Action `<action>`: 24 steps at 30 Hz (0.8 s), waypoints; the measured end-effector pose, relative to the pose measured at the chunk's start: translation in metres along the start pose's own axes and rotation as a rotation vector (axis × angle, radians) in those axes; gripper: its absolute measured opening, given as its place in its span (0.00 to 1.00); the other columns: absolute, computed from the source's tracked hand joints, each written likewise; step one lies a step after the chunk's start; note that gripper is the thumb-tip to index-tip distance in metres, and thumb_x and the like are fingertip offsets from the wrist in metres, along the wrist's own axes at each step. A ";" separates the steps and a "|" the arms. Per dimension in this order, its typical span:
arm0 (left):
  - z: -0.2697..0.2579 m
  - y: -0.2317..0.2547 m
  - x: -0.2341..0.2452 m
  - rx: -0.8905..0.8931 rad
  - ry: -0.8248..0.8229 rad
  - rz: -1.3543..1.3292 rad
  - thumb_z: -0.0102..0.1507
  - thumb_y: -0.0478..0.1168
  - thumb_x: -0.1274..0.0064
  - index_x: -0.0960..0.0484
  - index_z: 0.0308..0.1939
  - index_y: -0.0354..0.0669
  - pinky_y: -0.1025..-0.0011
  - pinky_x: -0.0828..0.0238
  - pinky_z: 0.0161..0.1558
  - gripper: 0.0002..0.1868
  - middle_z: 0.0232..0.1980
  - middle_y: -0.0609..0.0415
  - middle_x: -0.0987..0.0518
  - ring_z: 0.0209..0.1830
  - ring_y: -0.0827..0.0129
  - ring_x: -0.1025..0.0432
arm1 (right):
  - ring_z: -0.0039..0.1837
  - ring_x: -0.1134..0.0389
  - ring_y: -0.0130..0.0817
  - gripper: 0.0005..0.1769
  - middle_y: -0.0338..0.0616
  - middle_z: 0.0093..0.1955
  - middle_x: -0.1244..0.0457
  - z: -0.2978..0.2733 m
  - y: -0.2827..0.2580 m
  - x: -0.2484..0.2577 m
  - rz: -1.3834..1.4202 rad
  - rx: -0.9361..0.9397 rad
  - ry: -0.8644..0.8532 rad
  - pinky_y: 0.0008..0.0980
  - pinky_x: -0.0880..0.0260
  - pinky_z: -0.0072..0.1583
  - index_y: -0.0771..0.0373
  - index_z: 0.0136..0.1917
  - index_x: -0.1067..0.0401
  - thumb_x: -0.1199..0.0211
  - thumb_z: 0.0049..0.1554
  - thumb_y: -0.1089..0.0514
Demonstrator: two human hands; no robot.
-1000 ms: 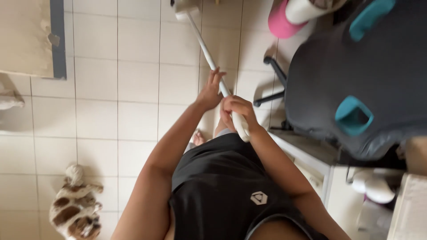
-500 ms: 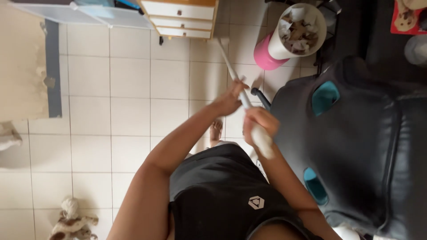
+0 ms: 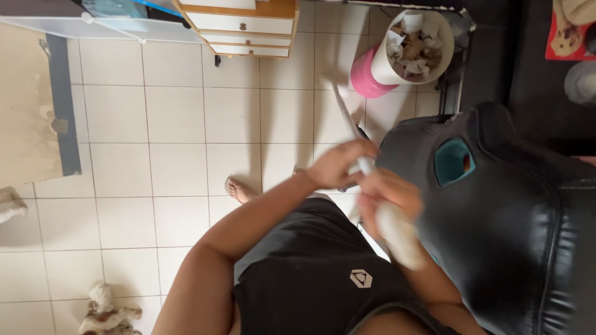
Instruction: Cleaning the floor using a long-handled lint roller and removing the dirty adhesive sheet.
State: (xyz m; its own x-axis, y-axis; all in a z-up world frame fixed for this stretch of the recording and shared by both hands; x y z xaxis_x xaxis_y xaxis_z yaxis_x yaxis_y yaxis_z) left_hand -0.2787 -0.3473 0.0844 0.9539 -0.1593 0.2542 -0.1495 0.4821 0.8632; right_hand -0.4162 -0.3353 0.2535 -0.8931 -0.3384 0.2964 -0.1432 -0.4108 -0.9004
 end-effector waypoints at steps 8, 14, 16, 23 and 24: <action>-0.006 -0.014 -0.017 0.117 -0.176 0.131 0.60 0.32 0.44 0.30 0.56 0.46 0.56 0.31 0.64 0.22 0.55 0.49 0.24 0.62 0.49 0.30 | 0.34 0.39 0.35 0.09 0.46 0.32 0.41 -0.006 0.006 0.000 0.338 0.171 0.105 0.36 0.30 0.42 0.66 0.33 0.39 0.42 0.52 0.70; -0.055 0.018 0.041 -0.099 -0.035 0.366 0.59 0.36 0.41 0.27 0.54 0.41 0.55 0.31 0.57 0.20 0.49 0.48 0.25 0.52 0.50 0.29 | 0.32 0.38 0.35 0.05 0.43 0.30 0.41 0.024 -0.045 -0.019 0.487 0.142 -0.326 0.37 0.28 0.42 0.66 0.33 0.37 0.41 0.44 0.69; -0.083 0.016 0.065 -0.128 0.003 0.420 0.58 0.36 0.42 0.25 0.54 0.40 0.56 0.29 0.57 0.20 0.48 0.49 0.25 0.53 0.51 0.28 | 0.31 0.38 0.33 0.07 0.41 0.29 0.41 0.039 -0.055 -0.042 0.600 0.133 -0.474 0.36 0.27 0.41 0.64 0.33 0.35 0.39 0.41 0.69; -0.158 -0.016 0.168 0.171 0.306 0.537 0.59 0.32 0.45 0.25 0.48 0.43 0.56 0.29 0.58 0.14 0.49 0.49 0.22 0.54 0.50 0.28 | 0.42 0.29 0.44 0.07 0.46 0.35 0.37 0.061 -0.048 -0.175 0.182 0.373 -0.563 0.41 0.26 0.49 0.64 0.37 0.34 0.37 0.46 0.69; -0.163 -0.013 0.184 0.192 0.376 0.625 0.55 0.31 0.46 0.26 0.48 0.43 0.55 0.30 0.59 0.17 0.49 0.48 0.23 0.55 0.47 0.28 | 0.43 0.28 0.44 0.06 0.46 0.36 0.36 0.063 -0.047 -0.193 0.191 0.386 -0.579 0.43 0.24 0.52 0.64 0.37 0.34 0.37 0.47 0.68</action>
State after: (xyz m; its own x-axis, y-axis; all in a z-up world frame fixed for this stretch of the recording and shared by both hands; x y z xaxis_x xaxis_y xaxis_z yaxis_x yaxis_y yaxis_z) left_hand -0.0585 -0.2426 0.0492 0.6963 0.4156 0.5853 -0.7017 0.2225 0.6768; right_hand -0.2102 -0.3044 0.2589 -0.5028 -0.7848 0.3624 0.2496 -0.5332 -0.8083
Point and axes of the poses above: each hand's wrist, its own z-axis towards the middle knuckle, its own x-axis out of the back of the hand, y = z × x, the point moved 2 cm from there along z, towards the middle knuckle
